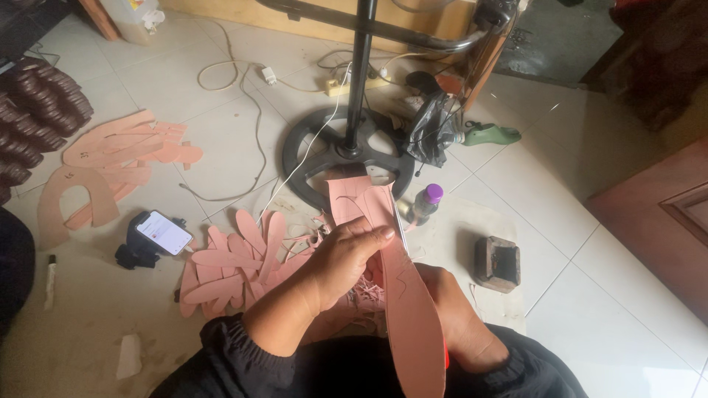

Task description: The person uses red-handled scissors to cut a pink sheet of material along pre-drawn curved lines. They rotate the sheet and trim edges to produce a shoe insole shape, then continue cutting additional shapes from the same sheet.

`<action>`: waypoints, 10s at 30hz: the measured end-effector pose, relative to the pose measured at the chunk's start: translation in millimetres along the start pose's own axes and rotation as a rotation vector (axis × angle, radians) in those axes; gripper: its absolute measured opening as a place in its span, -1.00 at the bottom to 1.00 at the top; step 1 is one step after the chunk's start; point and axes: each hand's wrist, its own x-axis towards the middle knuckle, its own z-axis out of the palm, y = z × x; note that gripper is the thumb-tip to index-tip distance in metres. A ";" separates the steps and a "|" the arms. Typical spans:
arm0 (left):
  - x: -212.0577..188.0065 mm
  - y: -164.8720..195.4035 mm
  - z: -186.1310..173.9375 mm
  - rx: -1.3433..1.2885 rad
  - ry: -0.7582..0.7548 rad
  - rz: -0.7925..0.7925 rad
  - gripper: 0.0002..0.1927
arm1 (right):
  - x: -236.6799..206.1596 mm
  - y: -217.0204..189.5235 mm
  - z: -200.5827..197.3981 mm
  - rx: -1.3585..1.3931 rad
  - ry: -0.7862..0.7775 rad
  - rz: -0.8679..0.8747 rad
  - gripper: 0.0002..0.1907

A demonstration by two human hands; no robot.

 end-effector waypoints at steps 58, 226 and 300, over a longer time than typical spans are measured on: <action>5.2 -7.6 -2.1 0.059 0.023 -0.032 -0.73 | -1.2 0.2 -5.3 -0.043 0.055 0.019 -0.60; 7.4 -16.4 36.6 -0.442 0.367 0.151 -0.69 | 8.1 -12.8 7.0 -0.172 0.138 -0.033 -0.76; 11.6 -14.1 7.7 -0.157 0.297 0.210 -0.76 | -0.6 -15.0 2.6 -0.156 0.152 -0.063 -0.77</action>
